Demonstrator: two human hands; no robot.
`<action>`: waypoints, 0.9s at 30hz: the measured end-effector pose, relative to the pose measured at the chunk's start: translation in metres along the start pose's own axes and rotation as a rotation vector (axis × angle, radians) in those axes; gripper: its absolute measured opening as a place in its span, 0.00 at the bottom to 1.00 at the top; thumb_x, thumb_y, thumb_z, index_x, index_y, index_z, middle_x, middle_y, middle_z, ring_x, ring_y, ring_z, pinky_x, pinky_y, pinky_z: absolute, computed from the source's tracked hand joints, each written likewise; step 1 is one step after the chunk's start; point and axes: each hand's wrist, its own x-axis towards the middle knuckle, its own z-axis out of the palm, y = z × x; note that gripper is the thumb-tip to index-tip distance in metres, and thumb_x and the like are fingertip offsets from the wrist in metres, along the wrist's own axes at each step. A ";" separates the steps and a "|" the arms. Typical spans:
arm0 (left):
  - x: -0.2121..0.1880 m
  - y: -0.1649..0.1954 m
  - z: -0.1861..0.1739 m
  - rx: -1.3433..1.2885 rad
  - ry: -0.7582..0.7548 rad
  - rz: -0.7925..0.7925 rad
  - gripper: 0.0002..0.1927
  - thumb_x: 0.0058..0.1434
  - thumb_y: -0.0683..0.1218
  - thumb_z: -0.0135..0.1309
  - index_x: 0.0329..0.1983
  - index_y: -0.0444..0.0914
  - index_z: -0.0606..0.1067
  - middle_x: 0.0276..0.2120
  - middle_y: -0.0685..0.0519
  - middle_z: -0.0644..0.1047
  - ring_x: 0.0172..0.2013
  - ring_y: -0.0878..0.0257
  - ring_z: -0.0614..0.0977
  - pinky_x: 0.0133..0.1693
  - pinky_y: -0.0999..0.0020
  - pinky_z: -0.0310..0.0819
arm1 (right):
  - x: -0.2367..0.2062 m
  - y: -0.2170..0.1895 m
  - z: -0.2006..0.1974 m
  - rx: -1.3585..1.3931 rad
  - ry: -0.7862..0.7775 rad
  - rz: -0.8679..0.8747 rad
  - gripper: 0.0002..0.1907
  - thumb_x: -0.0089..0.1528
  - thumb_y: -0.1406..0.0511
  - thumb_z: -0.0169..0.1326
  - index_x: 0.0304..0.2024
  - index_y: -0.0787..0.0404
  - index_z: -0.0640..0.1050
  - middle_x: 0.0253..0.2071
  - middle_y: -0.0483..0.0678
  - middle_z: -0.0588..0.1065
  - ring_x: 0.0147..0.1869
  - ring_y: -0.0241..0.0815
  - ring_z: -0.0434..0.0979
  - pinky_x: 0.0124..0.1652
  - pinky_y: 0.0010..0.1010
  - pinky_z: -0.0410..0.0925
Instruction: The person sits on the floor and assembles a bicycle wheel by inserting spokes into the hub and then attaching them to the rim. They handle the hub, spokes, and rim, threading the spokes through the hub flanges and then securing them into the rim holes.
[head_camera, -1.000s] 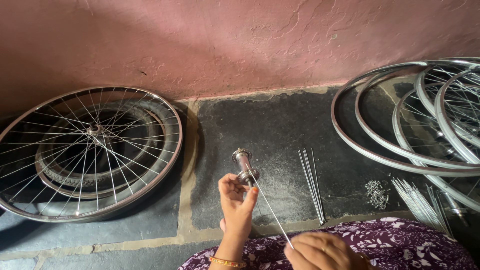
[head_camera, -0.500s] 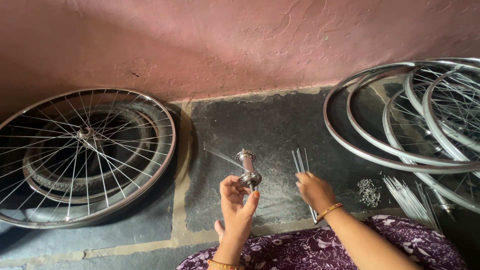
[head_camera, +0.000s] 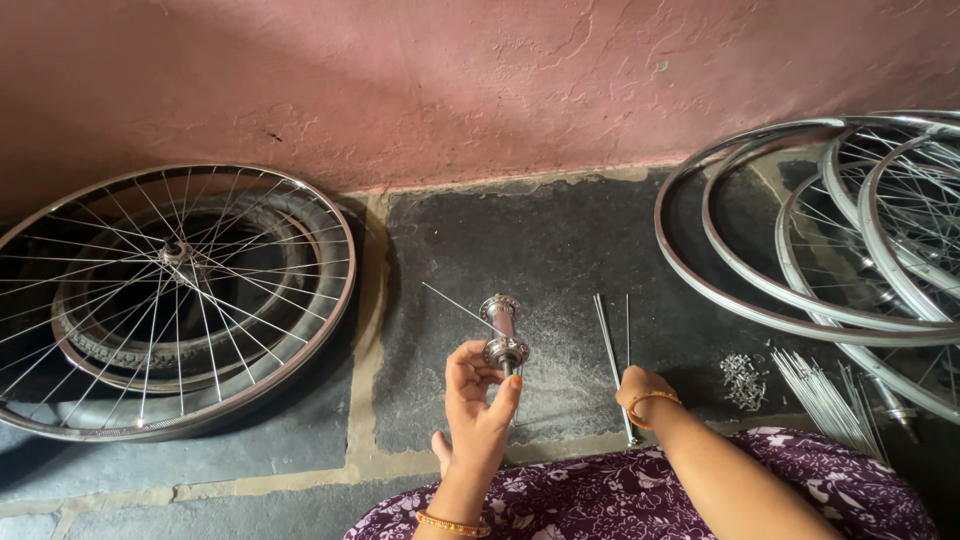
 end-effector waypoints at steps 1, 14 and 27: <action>0.000 0.000 0.000 -0.004 -0.001 0.001 0.28 0.58 0.36 0.61 0.61 0.35 0.66 0.46 0.52 0.75 0.44 0.65 0.76 0.49 0.68 0.72 | 0.001 0.001 0.000 0.003 -0.009 0.009 0.12 0.61 0.65 0.55 0.44 0.62 0.83 0.50 0.59 0.81 0.57 0.58 0.81 0.55 0.43 0.74; 0.004 0.006 0.000 0.070 0.077 0.013 0.32 0.55 0.35 0.62 0.62 0.36 0.63 0.42 0.51 0.75 0.40 0.66 0.77 0.45 0.71 0.74 | -0.019 0.009 -0.013 0.994 0.192 -0.350 0.12 0.64 0.70 0.53 0.49 0.59 0.79 0.31 0.54 0.78 0.29 0.41 0.72 0.29 0.32 0.67; 0.004 0.012 -0.001 0.061 0.114 0.041 0.29 0.57 0.36 0.63 0.60 0.35 0.66 0.44 0.51 0.76 0.40 0.67 0.77 0.45 0.72 0.75 | -0.114 0.114 0.052 0.263 0.315 -1.405 0.13 0.67 0.62 0.56 0.50 0.63 0.80 0.39 0.49 0.83 0.39 0.36 0.85 0.39 0.28 0.77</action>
